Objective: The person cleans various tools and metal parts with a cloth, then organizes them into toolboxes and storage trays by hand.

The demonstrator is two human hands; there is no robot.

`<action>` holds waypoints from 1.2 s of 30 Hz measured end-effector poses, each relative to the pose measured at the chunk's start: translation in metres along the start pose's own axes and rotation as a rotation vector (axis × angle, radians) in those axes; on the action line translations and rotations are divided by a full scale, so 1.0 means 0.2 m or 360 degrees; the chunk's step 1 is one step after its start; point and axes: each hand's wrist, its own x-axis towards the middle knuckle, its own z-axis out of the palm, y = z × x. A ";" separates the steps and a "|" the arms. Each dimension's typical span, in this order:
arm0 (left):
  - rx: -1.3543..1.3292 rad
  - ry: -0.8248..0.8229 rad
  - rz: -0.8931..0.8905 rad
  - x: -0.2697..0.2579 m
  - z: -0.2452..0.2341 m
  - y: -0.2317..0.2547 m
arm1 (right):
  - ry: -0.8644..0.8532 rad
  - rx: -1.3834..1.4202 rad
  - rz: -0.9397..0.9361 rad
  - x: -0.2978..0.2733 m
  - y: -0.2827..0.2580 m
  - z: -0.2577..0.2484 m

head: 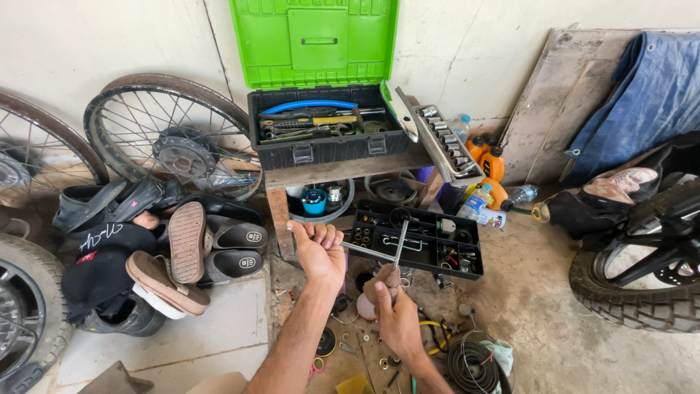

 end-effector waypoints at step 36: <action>0.0299 -0.0153 0.0138 -0.03 0.00 -0.01 | 0.0261 -0.1222 -0.1402 0.22 -0.06 -0.27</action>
